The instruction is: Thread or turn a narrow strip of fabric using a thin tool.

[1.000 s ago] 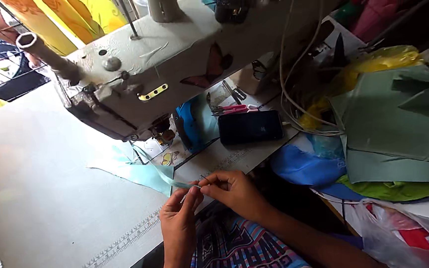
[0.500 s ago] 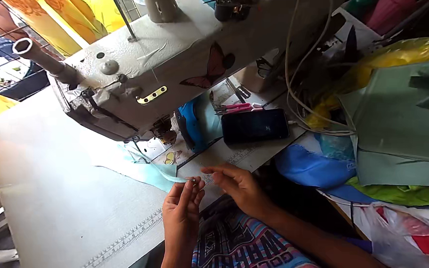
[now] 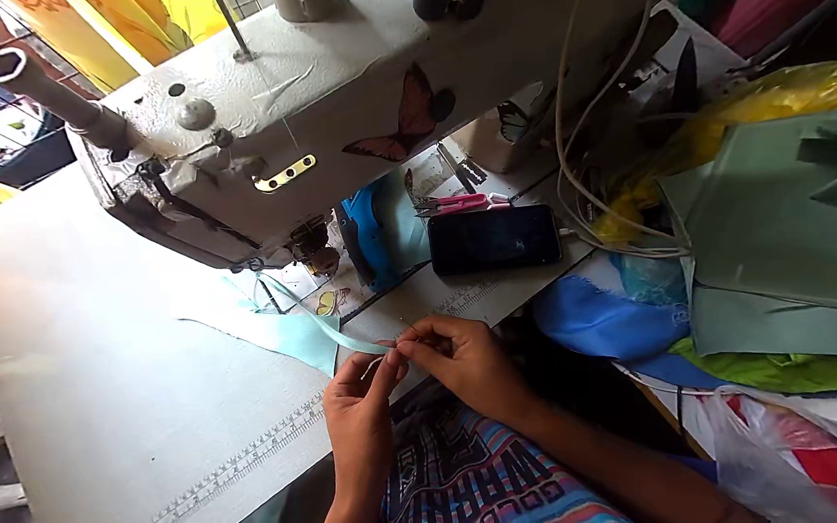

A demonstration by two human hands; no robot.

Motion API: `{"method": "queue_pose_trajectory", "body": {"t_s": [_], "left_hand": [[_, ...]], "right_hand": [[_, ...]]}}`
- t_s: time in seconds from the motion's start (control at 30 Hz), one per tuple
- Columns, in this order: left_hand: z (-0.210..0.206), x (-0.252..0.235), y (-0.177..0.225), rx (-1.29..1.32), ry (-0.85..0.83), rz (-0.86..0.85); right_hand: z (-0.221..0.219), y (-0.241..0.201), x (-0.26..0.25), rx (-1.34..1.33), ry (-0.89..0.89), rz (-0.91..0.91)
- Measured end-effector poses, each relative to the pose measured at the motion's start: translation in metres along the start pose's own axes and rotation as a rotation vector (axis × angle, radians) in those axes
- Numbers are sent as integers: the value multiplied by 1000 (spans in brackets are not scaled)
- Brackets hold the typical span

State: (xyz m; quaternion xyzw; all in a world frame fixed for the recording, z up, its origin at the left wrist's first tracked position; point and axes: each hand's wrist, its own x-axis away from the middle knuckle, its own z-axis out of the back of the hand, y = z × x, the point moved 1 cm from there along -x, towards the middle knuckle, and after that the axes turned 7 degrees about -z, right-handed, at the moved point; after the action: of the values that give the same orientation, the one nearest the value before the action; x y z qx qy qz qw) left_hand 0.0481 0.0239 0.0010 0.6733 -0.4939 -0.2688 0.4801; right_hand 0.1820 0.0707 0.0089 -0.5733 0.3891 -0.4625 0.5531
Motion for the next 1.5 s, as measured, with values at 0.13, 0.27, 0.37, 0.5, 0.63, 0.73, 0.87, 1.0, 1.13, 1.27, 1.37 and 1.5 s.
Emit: {"method": "queue_pose_trajectory", "body": {"t_s": [0.13,0.27,0.37,0.5,0.63,0.73,0.87,1.0,1.13,1.27,1.37,1.5], "left_hand": [[-2,-1,2,11,47,21],[-4,-3,4,57,58,36],[-5,-6,8,126,33,127],[-4,-10,12,222,45,262],[-5,-10,13,264,52,311],[-5,-10,12,305,43,325],[-1,-10,10,358,24,359],[0,-10,10,418,21,383],[2,-10,11,479,-8,382],[4,-10,12,484,-16,385],[4,-10,12,480,-24,377],[5,-11,11,474,-31,363]], "right_hand": [[-3,-2,-2,-1,-6,-31],[-2,-3,-2,0,-1,-44],[5,4,3,24,31,54],[11,10,11,115,42,157],[9,6,18,192,53,202],[6,4,18,202,22,226],[6,1,17,317,52,282],[5,0,16,426,91,367],[4,-2,16,421,103,394],[4,-3,15,435,96,433],[3,-3,14,425,98,449],[3,-2,14,426,110,457]]}}
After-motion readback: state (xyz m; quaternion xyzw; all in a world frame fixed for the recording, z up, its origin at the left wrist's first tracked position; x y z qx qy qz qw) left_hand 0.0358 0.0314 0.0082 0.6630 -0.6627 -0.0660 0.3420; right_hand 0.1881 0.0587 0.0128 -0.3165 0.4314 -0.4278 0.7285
